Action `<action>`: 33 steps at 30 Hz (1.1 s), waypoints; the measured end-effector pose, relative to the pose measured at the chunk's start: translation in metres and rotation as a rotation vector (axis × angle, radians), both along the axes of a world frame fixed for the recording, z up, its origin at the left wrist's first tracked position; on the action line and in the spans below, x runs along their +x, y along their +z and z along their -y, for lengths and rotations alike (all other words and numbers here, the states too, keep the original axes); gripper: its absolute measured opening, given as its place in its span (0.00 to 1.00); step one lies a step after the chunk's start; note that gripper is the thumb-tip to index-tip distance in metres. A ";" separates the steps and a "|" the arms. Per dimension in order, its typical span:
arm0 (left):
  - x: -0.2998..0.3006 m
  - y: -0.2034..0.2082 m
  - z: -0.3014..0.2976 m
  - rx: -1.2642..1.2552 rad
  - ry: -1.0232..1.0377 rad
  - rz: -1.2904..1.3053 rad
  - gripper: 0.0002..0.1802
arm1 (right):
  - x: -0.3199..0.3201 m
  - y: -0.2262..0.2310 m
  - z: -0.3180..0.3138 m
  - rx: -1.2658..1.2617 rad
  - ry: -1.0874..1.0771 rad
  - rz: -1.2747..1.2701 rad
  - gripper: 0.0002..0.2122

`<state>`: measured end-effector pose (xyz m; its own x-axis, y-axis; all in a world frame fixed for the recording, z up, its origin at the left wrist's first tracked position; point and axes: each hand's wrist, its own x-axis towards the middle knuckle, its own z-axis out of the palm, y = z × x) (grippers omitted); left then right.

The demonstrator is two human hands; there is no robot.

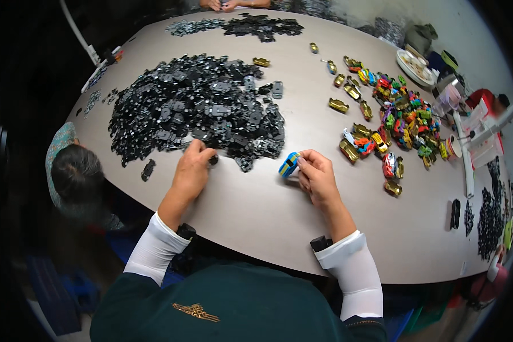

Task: The person assembles small toy cars by hand at a table. They pick up a black chassis and a colored car body, fit the body onto the chassis, and place the completed toy car on the table. This process is repeated with different colored bodies throughout the clip.

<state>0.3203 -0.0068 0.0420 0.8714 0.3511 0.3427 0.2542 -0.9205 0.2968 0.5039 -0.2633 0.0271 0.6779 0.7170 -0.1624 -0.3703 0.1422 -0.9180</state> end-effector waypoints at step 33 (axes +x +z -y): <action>0.066 -0.024 0.068 -1.711 -0.267 0.174 0.29 | -0.017 0.022 -0.006 -0.154 0.007 0.267 0.15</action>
